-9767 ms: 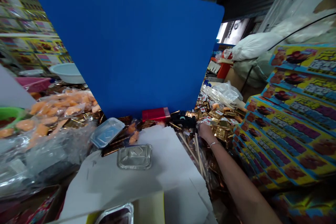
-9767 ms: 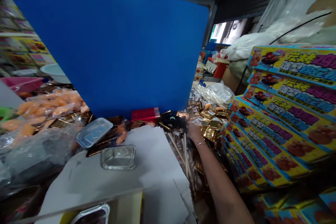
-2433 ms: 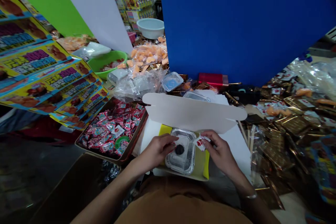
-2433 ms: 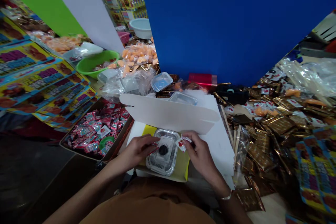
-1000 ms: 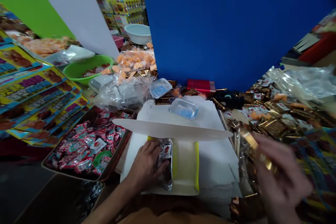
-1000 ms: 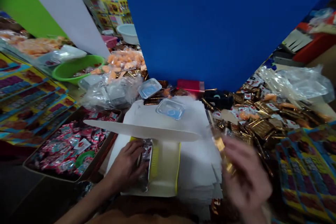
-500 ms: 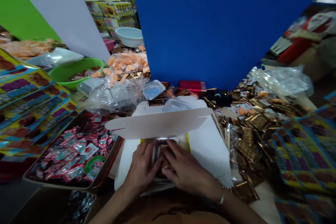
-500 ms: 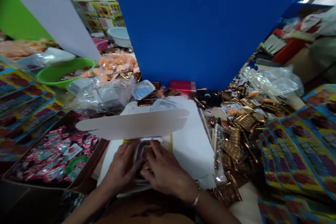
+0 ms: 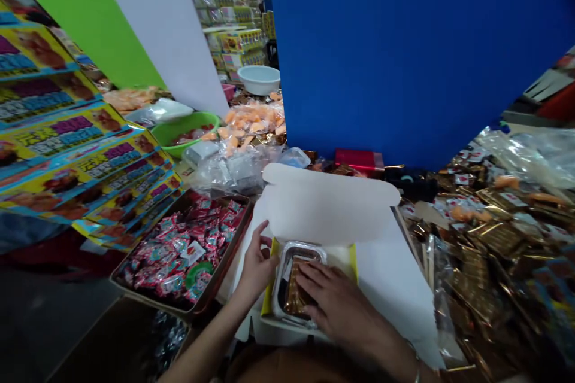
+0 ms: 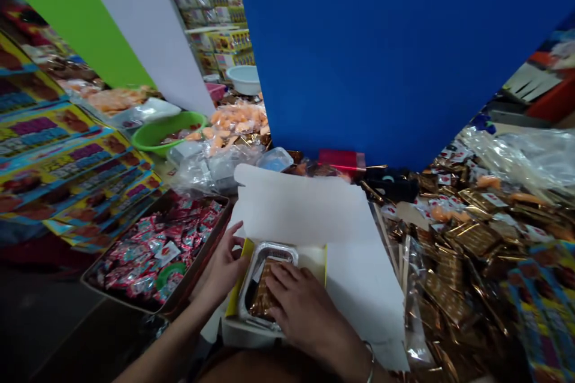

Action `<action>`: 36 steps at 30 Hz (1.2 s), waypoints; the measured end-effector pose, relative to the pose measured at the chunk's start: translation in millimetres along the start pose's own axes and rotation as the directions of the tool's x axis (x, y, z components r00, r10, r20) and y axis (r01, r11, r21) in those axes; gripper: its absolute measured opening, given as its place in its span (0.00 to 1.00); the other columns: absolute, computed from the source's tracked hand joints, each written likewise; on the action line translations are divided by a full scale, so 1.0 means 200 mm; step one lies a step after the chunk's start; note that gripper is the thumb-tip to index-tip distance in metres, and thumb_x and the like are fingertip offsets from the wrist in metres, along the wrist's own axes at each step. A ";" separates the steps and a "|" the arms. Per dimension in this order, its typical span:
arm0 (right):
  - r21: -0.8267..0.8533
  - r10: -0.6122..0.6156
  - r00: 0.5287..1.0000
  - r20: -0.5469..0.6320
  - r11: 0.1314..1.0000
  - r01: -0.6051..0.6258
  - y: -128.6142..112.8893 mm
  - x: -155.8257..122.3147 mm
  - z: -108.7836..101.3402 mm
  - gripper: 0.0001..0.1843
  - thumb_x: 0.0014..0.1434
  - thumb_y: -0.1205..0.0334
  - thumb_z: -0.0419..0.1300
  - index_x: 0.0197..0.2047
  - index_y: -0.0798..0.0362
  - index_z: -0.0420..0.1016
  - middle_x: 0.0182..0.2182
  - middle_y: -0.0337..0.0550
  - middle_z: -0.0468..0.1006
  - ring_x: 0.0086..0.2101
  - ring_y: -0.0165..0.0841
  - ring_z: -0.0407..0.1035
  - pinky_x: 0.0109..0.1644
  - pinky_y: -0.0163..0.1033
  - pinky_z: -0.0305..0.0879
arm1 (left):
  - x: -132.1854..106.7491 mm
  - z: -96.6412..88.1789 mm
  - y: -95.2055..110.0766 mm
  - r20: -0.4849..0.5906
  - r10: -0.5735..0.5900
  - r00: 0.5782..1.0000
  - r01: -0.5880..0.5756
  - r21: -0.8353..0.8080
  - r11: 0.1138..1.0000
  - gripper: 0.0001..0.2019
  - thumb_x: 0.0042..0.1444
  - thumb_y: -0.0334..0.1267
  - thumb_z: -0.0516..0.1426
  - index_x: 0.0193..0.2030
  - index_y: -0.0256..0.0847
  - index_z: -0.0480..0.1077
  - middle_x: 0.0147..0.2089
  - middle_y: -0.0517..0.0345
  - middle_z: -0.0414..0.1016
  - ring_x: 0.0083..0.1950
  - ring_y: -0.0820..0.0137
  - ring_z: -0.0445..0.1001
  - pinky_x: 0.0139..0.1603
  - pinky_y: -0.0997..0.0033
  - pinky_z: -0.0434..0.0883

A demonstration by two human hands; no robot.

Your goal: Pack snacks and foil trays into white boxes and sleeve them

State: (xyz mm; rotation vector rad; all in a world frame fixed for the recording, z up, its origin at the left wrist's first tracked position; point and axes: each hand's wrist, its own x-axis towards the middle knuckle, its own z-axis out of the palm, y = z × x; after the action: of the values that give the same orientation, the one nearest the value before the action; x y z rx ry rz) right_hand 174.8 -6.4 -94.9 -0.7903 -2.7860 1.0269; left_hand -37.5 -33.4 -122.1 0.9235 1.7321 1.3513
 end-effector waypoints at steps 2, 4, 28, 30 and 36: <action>-0.009 -0.020 1.000 0.010 1.000 0.020 0.00 0.00 0.01 0.29 0.63 0.59 0.56 0.67 0.47 0.59 0.67 0.41 0.57 0.65 0.43 0.51 0.68 0.56 0.50 | 0.01 0.03 0.00 -0.017 -0.008 1.000 0.007 -0.045 0.999 0.15 0.43 0.34 0.58 0.41 0.40 0.66 0.29 0.66 0.63 0.29 0.74 0.65 0.29 0.77 0.64; -0.027 -0.034 0.999 -0.011 0.999 0.034 -0.01 0.00 0.01 0.29 0.63 0.61 0.56 0.67 0.47 0.59 0.67 0.41 0.57 0.65 0.43 0.51 0.68 0.57 0.50 | -0.01 0.05 -0.01 -0.005 -0.003 1.000 0.003 -0.041 0.999 0.07 0.46 0.37 0.58 0.33 0.40 0.65 0.27 0.65 0.64 0.28 0.73 0.65 0.30 0.75 0.65; 0.112 0.303 0.375 -0.876 0.884 -0.453 0.55 -0.51 -0.04 0.13 0.65 0.63 0.51 0.48 0.52 0.74 0.50 0.52 0.74 0.51 0.41 0.67 0.55 0.52 0.66 | 0.06 0.01 -0.01 0.072 -0.219 0.973 0.215 0.059 0.975 0.26 0.39 0.51 0.65 0.46 0.48 0.65 0.29 0.65 0.78 0.27 0.60 0.78 0.24 0.67 0.76; 0.115 0.371 0.373 -0.850 0.823 -0.557 0.73 -0.61 0.00 0.16 0.66 0.60 0.50 0.50 0.53 0.75 0.53 0.54 0.72 0.54 0.43 0.65 0.57 0.55 0.63 | 0.05 0.01 0.01 0.092 -0.252 0.963 0.247 0.066 0.967 0.26 0.41 0.51 0.65 0.47 0.49 0.64 0.29 0.64 0.78 0.27 0.60 0.79 0.24 0.65 0.76; 0.078 0.318 0.600 -0.734 0.917 -0.391 1.00 -0.55 -0.09 0.17 0.66 0.61 0.48 0.49 0.54 0.77 0.51 0.51 0.77 0.52 0.41 0.68 0.59 0.56 0.59 | 0.03 0.00 0.03 0.090 -0.301 0.949 0.295 0.074 0.953 0.26 0.42 0.51 0.65 0.49 0.51 0.65 0.27 0.66 0.78 0.24 0.61 0.77 0.19 0.68 0.73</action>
State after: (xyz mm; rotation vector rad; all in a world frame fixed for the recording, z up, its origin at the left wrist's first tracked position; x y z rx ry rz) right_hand 362.9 79.4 -193.4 -1.4350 -2.0003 0.4243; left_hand -39.6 -27.9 -116.5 0.7131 1.7605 1.0444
